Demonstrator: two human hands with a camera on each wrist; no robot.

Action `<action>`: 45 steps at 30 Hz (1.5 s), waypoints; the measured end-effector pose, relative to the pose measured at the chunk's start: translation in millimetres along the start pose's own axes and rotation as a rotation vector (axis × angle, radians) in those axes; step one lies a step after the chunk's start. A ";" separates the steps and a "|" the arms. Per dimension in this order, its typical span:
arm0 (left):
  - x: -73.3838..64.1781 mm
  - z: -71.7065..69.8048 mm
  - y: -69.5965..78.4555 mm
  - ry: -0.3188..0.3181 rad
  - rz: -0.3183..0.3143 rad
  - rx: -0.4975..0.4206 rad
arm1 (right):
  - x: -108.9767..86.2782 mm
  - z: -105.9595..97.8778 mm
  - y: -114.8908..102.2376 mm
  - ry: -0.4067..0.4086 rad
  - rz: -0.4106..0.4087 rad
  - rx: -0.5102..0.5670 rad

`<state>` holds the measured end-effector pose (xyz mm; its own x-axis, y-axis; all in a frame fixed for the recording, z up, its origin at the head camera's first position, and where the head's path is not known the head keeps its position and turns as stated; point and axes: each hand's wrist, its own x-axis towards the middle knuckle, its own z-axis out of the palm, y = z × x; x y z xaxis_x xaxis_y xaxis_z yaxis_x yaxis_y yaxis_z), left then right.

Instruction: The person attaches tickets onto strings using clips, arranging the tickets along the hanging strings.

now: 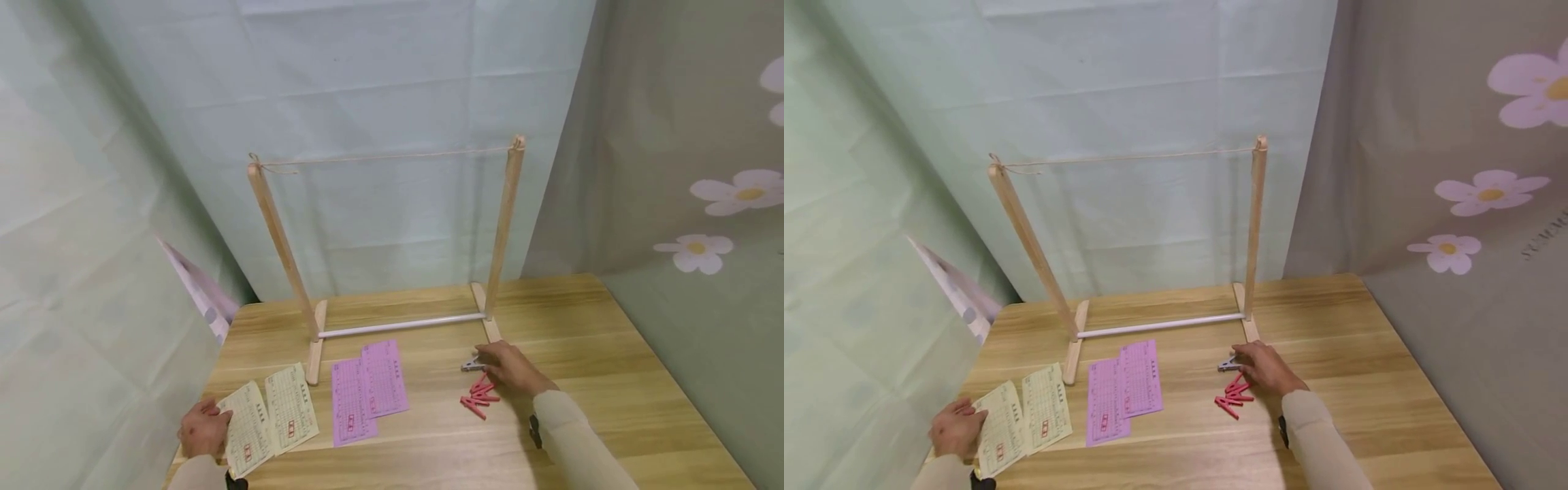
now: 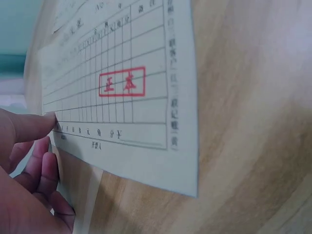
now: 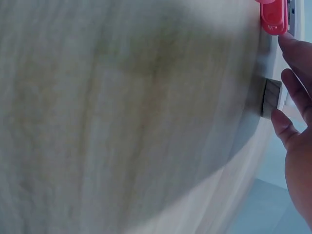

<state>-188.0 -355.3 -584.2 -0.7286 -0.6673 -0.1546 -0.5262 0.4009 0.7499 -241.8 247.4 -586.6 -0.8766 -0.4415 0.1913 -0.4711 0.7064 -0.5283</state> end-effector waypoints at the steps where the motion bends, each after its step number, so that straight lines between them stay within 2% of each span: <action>1: -0.3 -0.1 0.7 0.000 -0.011 -0.001 | -0.2 -0.1 0.2 0.001 0.011 0.015; 5: -0.6 -0.3 1.6 -0.028 -0.026 0.033 | -1.5 -1.3 2.1 0.012 0.038 0.057; 10: 0.8 -3.0 -1.8 -0.085 0.068 0.131 | -3.6 -5.5 2.7 0.035 0.053 0.045; 13: 0.6 -3.3 -5.9 -0.043 0.166 0.161 | -4.6 -8.2 0.7 0.048 0.062 0.035; 16: -0.2 -1.4 -8.3 0.013 0.217 0.152 | -5.3 -9.6 -1.3 0.045 0.077 0.037; 23: -0.5 5.4 -9.7 0.073 0.190 0.139 | -8.5 -11.3 -1.6 0.036 0.096 0.031; 28: -3.4 7.8 -8.8 0.046 0.088 0.167 | -9.9 -13.7 -2.5 0.039 0.107 0.048; 30: -4.9 8.1 -8.3 0.039 0.065 0.168 | -10.7 -16.1 -3.4 0.040 0.114 0.050; 32: -6.2 6.9 -8.4 0.057 0.089 0.146 | -10.7 -18.0 -4.4 0.041 0.129 0.073; 37: -6.8 0.9 -9.2 0.133 0.225 0.061 | -9.5 -24.8 -7.5 0.071 0.144 0.147; 39: -5.0 -2.6 -9.3 0.144 0.250 0.032 | -8.3 -27.1 -8.4 0.097 0.139 0.167; 41: -3.0 -5.8 -8.6 0.137 0.247 0.003 | -7.2 -29.1 -9.0 0.129 0.127 0.179; 45: 0.4 -9.3 -6.5 0.073 0.198 -0.053 | -4.2 -34.2 -10.4 0.187 0.100 0.257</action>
<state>-180.8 -364.0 -583.1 -0.7805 -0.6235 0.0450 -0.3508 0.4964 0.7941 -236.5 260.8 -553.6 -0.9314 -0.2511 0.2636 -0.3623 0.5682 -0.7388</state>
